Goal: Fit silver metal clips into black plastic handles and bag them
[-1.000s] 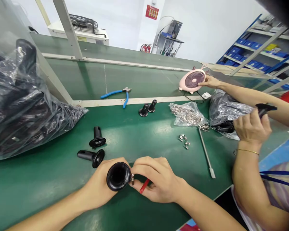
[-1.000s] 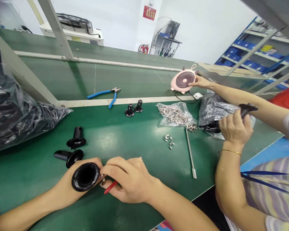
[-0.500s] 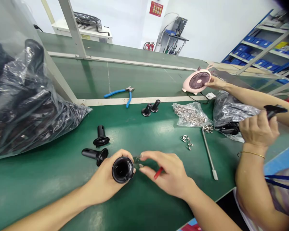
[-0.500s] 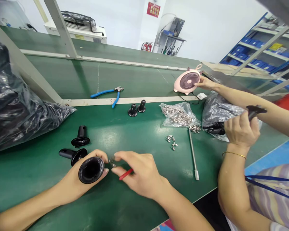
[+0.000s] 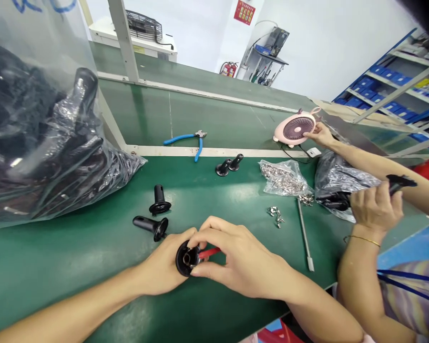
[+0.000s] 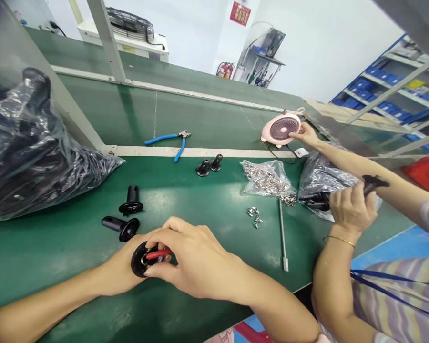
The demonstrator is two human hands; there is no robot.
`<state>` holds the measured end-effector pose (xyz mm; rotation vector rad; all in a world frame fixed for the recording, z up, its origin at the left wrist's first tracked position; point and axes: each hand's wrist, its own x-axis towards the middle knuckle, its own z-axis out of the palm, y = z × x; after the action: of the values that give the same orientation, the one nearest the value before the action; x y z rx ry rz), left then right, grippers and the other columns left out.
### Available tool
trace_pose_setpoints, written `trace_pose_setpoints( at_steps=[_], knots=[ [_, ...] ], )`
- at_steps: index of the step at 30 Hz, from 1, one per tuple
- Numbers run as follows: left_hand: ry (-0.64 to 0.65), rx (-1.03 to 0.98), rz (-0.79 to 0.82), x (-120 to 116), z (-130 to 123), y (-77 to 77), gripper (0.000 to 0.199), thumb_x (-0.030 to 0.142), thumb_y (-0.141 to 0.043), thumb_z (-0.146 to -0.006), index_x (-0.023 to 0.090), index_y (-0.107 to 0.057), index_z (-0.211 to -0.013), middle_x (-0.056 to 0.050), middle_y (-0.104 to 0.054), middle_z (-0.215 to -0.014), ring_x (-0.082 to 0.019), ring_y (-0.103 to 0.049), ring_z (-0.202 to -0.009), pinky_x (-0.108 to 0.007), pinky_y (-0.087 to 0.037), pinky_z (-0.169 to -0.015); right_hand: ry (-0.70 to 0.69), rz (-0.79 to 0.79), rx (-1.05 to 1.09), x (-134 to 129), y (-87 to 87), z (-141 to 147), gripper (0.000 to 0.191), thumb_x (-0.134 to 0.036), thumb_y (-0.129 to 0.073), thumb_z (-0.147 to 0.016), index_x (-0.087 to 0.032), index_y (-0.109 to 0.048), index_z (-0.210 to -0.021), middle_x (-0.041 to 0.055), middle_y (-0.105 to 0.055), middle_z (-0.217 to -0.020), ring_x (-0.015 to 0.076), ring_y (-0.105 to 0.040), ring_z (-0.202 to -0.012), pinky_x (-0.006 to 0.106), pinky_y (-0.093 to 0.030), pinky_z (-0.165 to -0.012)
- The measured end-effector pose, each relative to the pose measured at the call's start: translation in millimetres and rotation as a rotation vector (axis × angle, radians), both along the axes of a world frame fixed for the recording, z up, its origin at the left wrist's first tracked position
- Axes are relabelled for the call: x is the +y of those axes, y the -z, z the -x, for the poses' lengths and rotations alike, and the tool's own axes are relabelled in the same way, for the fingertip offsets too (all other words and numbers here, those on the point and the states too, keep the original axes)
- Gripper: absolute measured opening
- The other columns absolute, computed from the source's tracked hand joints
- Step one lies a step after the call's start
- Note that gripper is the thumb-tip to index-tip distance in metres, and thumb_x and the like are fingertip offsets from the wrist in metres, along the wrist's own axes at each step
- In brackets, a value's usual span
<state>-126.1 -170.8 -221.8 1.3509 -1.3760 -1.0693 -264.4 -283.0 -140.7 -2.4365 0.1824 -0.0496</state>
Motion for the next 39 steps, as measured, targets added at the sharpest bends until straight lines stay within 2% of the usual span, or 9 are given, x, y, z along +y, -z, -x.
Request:
trace_pose_setpoints(
  at_steps=[4, 11, 19, 25, 27, 30, 34, 37, 39],
  knots=[
    [-0.004, -0.007, 0.021, 1, 1, -0.5, 0.008, 0.018, -0.052, -0.076, 0.018, -0.045, -0.079, 0.003, -0.052, -0.073, -0.011, -0.047, -0.064, -0.023, -0.037, -0.059, 0.001, 0.118, 0.067, 2, -10.6, -6, 0.022, -0.028, -0.068, -0.079, -0.025, -0.058, -0.098, -0.0026, -0.058, -0.089, 0.0102, -0.055, -0.069, 0.025, -0.041, -0.059],
    [-0.028, -0.036, -0.009, 1, 2, 5.0, 0.008, 0.019, -0.05, -0.075, 0.018, -0.042, -0.075, 0.005, -0.047, -0.067, -0.01, -0.038, -0.059, -0.023, -0.033, -0.055, -0.001, 0.255, 0.03, 5, -3.3, -4, 0.016, -0.03, -0.063, -0.083, -0.023, -0.057, -0.096, -0.0013, -0.059, -0.085, 0.0115, -0.055, -0.065, 0.026, -0.037, -0.054],
    [-0.06, -0.056, -0.034, 0, 0, 4.3, 0.004, 0.021, -0.049, -0.075, 0.019, -0.046, -0.077, 0.003, -0.05, -0.071, -0.013, -0.048, -0.067, -0.024, -0.039, -0.06, 0.031, 0.035, -0.109, 1, 11.0, -11, 0.008, -0.021, -0.066, -0.08, -0.02, -0.066, -0.088, -0.0012, -0.065, -0.083, 0.0108, -0.06, -0.074, 0.023, -0.045, -0.064],
    [-0.042, -0.058, -0.022, 1, 2, 1.5, 0.008, 0.02, -0.048, -0.079, 0.019, -0.041, -0.074, 0.005, -0.04, -0.065, -0.01, -0.038, -0.058, -0.023, -0.032, -0.054, 0.185, -0.119, -0.132, 0, 23.1, -6, 0.012, -0.02, -0.072, -0.074, -0.023, -0.072, -0.085, -0.0015, -0.064, -0.08, 0.0099, -0.058, -0.069, 0.023, -0.047, -0.063],
    [0.004, -0.068, -0.017, 2, 0, -2.8, 0.01, 0.019, -0.047, -0.079, 0.02, -0.038, -0.075, 0.006, -0.037, -0.064, -0.01, -0.034, -0.055, -0.023, -0.029, -0.052, 0.24, -0.109, -0.122, 1, 25.1, -4, 0.015, -0.023, -0.074, -0.071, -0.026, -0.073, -0.087, -0.0008, -0.057, -0.081, 0.0093, -0.054, -0.066, 0.023, -0.045, -0.058],
    [0.161, -0.082, -0.023, 6, -9, -12.1, 0.01, 0.014, -0.047, -0.072, 0.02, -0.04, -0.076, 0.004, -0.041, -0.069, -0.011, -0.037, -0.059, -0.023, -0.031, -0.054, 0.258, -0.101, -0.108, 2, 26.4, -1, 0.017, -0.025, -0.076, -0.069, -0.028, -0.074, -0.086, -0.001, -0.046, -0.08, 0.0086, -0.049, -0.065, 0.022, -0.043, -0.055],
    [0.31, 0.013, -0.107, 5, -24, -26.1, 0.015, 0.018, -0.048, -0.065, 0.02, -0.05, -0.08, 0.0, -0.053, -0.082, -0.017, -0.049, -0.075, -0.022, -0.039, -0.064, 0.198, -0.122, -0.1, 7, 27.6, 4, 0.014, -0.022, -0.073, -0.073, -0.026, -0.073, -0.086, -0.0011, -0.047, -0.082, 0.0062, -0.048, -0.06, 0.022, -0.043, -0.054],
    [0.34, 0.087, -0.151, 1, -27, -33.7, 0.012, 0.024, -0.049, -0.069, 0.02, -0.054, -0.078, -0.001, -0.056, -0.082, -0.019, -0.052, -0.078, -0.022, -0.042, -0.068, 0.136, -0.038, -0.122, 9, 27.8, 6, 0.014, -0.02, -0.069, -0.077, -0.027, -0.072, -0.089, -0.0007, -0.052, -0.086, 0.0061, -0.05, -0.06, 0.022, -0.043, -0.055],
    [0.306, 0.117, -0.167, -1, -24, -35.1, 0.01, 0.023, -0.046, -0.07, 0.02, -0.055, -0.075, 0.0, -0.056, -0.078, -0.018, -0.051, -0.074, -0.021, -0.042, -0.067, 0.111, 0.026, -0.139, 8, 26.8, 6, 0.015, -0.021, -0.067, -0.079, -0.027, -0.072, -0.091, -0.0008, -0.054, -0.087, 0.0061, -0.051, -0.061, 0.021, -0.043, -0.055]
  ],
)
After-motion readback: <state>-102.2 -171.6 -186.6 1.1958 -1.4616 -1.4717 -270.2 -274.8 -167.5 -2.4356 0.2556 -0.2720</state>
